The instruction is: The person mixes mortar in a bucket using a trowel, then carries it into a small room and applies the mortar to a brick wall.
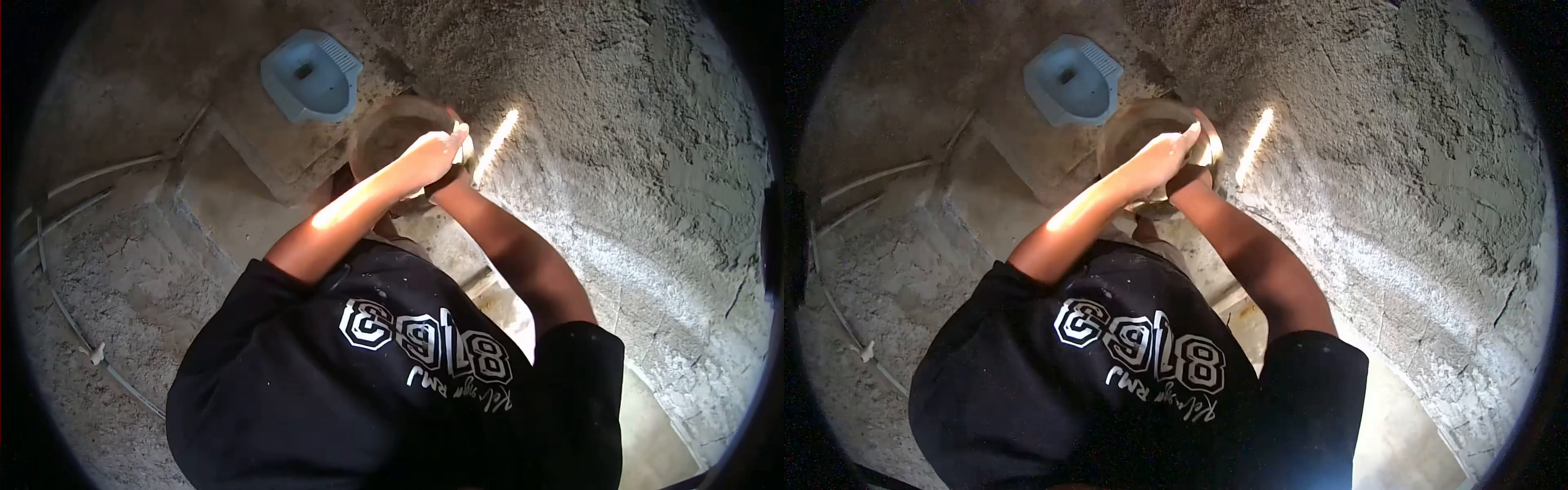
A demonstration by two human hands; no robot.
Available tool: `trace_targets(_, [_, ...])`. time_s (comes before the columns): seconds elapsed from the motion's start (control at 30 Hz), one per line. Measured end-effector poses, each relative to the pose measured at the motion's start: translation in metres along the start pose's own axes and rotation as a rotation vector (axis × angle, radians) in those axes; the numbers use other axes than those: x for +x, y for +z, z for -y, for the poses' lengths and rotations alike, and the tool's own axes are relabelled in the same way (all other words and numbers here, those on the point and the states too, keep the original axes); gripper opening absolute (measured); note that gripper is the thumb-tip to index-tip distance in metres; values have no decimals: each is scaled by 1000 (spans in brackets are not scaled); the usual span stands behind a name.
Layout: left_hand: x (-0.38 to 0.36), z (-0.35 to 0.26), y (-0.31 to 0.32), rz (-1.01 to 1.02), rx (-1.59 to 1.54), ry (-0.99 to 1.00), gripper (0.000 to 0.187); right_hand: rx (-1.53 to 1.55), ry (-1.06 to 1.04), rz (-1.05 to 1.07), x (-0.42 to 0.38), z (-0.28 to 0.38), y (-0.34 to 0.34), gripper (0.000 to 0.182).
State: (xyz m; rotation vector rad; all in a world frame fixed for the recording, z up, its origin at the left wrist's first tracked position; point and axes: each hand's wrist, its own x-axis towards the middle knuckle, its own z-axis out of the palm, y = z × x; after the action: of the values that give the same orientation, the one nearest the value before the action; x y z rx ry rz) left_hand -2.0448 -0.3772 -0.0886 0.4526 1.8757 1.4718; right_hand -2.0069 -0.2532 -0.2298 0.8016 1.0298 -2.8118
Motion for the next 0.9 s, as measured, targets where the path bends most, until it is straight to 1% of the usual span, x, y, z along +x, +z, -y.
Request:
trace_targets(0.03, [-9, -14, -5, 8, -153, -160, 63, 7, 8, -17, -17, 2, 8, 58])
trace_targets(0.07, [-18, -30, -11, -10, -306, -322, 65, -807, -31, 97, -47, 14, 29, 56])
trace_targets(0.1, [-4, -19, -10, -112, -381, -324, 66, -1628, -83, 228, -66, 36, 58, 54])
trace_targets(0.13, [7, -4, -13, -19, -428, -427, 66, -2048, -103, 277, -69, 53, 77, 53])
trace_targets(0.17, [7, 5, -6, -40, -380, -303, 65, -2462, -149, 340, -73, 69, 95, 52])
trace_targets(0.2, [6, 13, 1, -65, -330, -180, 63, -2460, -4, 364, -80, 76, 103, 46])
trace_targets(0.27, [4, 16, 4, -103, -329, -136, 63, -2350, 461, 193, -83, 86, 116, 36])
trace_targets(0.3, [4, -1, -4, -137, -408, -263, 63, -2374, 282, 127, -101, 97, 140, 25])
trace_targets(0.33, [-4, -20, -12, -197, -424, -298, 60, -2358, 208, 113, -107, 96, 140, 26])
trace_targets(0.37, [0, -15, -18, -152, -453, -352, 56, -2340, 130, 97, -109, 97, 138, 27])
trace_targets(0.4, [4, -10, -24, -107, -480, -407, 54, -2333, 127, 94, -100, 96, 129, 27])
trace_targets(0.43, [-2, -19, -29, -116, -470, -445, 53, -2445, 322, 199, -85, 94, 111, 28])
trace_targets(0.47, [-7, -30, -40, -66, -485, -425, 54, -2550, 510, 307, -73, 92, 99, 29])
trace_targets(0.5, [-17, -51, -46, -143, -384, -346, 53, -2547, 491, 293, -74, 82, 97, 29])
trace_targets(0.57, [-7, -26, -28, -195, -303, -213, 53, -2499, -14, 198, -78, 52, 95, 30])
trace_targets(0.6, [2, -9, -20, -235, -295, -178, 53, -2415, -249, 256, -78, 45, 88, 30])
trace_targets(0.63, [4, 1, -20, -295, -273, -167, 52, -2332, -477, 320, -84, 45, 101, 30])
trace_targets(0.67, [10, 11, -21, -346, -258, -176, 52, -2390, -106, 348, -93, 53, 112, 29])
trace_targets(0.7, [-5, -27, -49, -317, -356, -387, 51, -2420, 234, 361, -94, 67, 133, 29])
trace_targets(0.73, [-8, -28, -60, -221, -498, -396, 47, -2424, 96, 335, -81, 60, 101, 27])
trace_targets(0.77, [-11, -29, -71, -124, -633, -417, 44, -2525, 368, 189, -67, 62, 98, 26])
trace_targets(0.83, [-31, -77, -49, -287, -536, -321, 41, -2554, 455, 150, -66, 69, 114, 26])
trace_targets(0.9, [-7, -26, -37, -171, -658, -371, 41, -2578, 339, 298, -79, 79, 129, 27])
